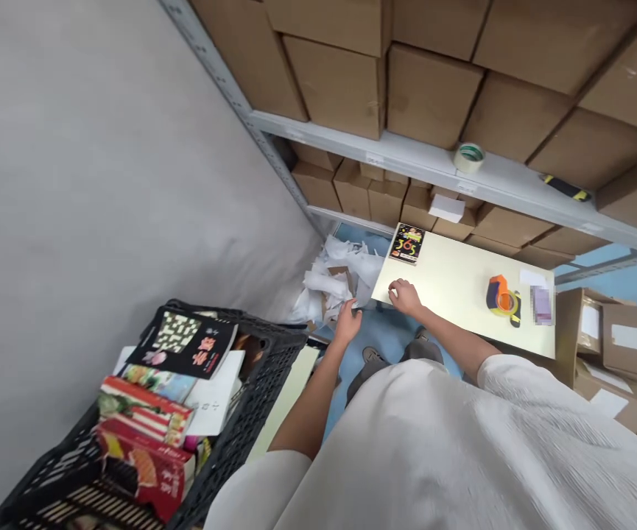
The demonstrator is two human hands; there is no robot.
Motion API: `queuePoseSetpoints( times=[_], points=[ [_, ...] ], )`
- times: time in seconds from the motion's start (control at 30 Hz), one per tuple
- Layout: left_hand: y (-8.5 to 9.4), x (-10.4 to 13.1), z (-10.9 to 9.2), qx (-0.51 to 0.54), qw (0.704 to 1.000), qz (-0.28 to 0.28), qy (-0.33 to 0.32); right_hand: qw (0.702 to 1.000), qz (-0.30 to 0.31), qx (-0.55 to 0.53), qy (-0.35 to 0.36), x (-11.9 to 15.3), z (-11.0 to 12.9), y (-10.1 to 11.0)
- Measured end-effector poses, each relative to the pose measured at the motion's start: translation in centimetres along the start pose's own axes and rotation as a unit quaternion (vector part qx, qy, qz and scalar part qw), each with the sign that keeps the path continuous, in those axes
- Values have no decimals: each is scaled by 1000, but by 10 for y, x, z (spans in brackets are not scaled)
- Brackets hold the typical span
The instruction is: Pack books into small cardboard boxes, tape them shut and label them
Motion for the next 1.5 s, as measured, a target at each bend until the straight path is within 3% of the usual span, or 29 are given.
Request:
queuePoseSetpoints(
  times=[0.13, 0.27, 0.53, 0.67, 0.8, 1.1, 1.33, 1.5],
  points=[
    [23, 1, 29, 43, 997, -28, 53, 999, 17, 7, 44, -29, 35, -18],
    [36, -4, 46, 71, 991, -56, 94, 996, 52, -35, 64, -72, 54, -34],
    [42, -33, 71, 105, 974, -134, 147, 978, 157, -117, 70, -179, 70, -86],
    [28, -56, 105, 137, 960, -168, 178, 974, 195, -97, 66, -227, 65, -128],
    [4, -80, 151, 164, 945, -187, 213, 971, 228, -57, 53, -267, 47, -178],
    [-54, -121, 247, 223, 911, -185, 293, 958, 282, 0, 41, -326, 12, -285],
    [-90, -149, 294, 278, 891, -186, 308, 957, 289, 12, 17, -349, 23, -367],
    [-102, -155, 310, 304, 879, -182, 319, 957, 288, 37, -19, -353, 28, -396]
  ],
)
Point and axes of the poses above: each hand's wrist, its own x-axis away from the middle knuckle, its own y-axis out of the back of the hand, z = x × y, the point moved 5 cm from there along -x, towards the middle knuckle, and after that the axes turned 3 degrees about y, right-handed, at the moved point
